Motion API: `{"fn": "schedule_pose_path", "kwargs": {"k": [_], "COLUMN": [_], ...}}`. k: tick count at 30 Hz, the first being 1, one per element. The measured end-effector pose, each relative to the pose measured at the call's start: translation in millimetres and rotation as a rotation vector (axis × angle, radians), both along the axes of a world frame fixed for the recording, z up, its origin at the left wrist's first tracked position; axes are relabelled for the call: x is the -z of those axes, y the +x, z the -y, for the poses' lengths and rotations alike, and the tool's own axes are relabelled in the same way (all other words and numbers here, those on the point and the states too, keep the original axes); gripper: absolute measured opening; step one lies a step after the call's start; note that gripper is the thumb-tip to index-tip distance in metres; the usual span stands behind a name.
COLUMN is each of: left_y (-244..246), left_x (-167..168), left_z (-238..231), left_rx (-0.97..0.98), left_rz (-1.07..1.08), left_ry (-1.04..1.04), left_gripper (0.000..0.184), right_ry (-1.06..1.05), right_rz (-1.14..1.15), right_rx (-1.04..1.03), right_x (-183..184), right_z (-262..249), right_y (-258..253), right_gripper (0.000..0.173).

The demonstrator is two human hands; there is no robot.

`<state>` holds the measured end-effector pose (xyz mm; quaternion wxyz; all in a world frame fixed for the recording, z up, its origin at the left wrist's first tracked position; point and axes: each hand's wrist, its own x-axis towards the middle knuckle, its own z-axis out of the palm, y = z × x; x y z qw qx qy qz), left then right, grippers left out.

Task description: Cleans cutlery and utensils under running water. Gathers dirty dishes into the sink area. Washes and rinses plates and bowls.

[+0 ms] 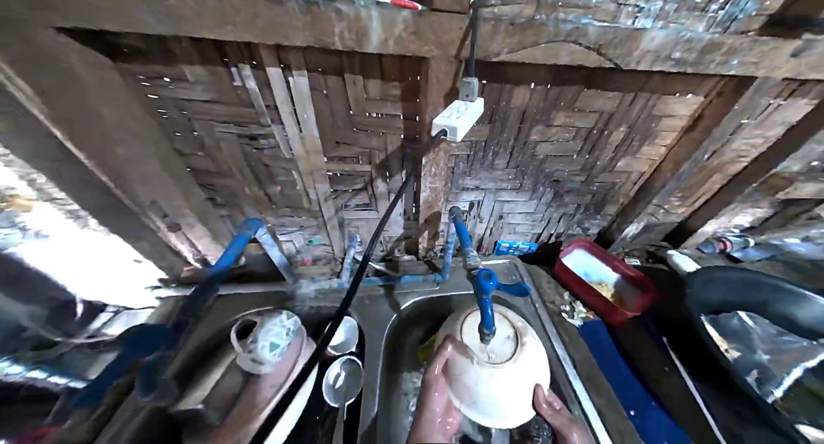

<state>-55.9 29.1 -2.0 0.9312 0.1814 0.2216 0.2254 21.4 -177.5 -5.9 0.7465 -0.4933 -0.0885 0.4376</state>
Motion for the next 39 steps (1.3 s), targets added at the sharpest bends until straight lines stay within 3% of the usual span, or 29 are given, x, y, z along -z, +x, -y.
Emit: {"fn": "schedule_pose_path", "kwargs": {"k": [5, 9, 13, 19, 23, 31, 37, 39], "left_y": [-21, -21, -11, 1, 2, -8, 6, 13], "left_x": [14, 13, 2, 15, 15, 7, -15, -14], "left_z": [-43, -62, -53, -27, -17, -13, 9, 17], "left_rx": [0.064, 0.064, 0.148, 0.245, 0.285, 0.147, 0.064, 0.022], "left_rz": [-0.027, -0.047, -0.024, -0.087, -0.084, -0.044, -0.021, -0.093], "left_ry": [0.078, 0.083, 0.098, 0.073, 0.111, 0.035, 0.048, 0.057], "left_gripper": [0.052, 0.047, 0.046, 0.039, 0.048, 0.038, 0.061, 0.057], "right_ry": [-0.064, -0.026, -0.022, -0.093, -0.074, -0.022, 0.050, 0.053], "right_rz": [0.041, 0.038, 0.042, 0.059, 0.108, -0.038, -0.009, -0.006], "right_rx": [0.067, 0.089, 0.136, 0.224, 0.187, 0.108, -0.021, -0.042], "right_x": [-19, -22, -25, -23, -27, -13, -14, -15], "right_z": [-54, -74, -55, -20, -3, -1, 24, 28], "right_y": [-27, -31, -39, -40, -34, -12, 32, 40], "right_gripper": [0.030, 0.031, 0.030, 0.030, 0.028, 0.032, 0.037, 0.037]}}
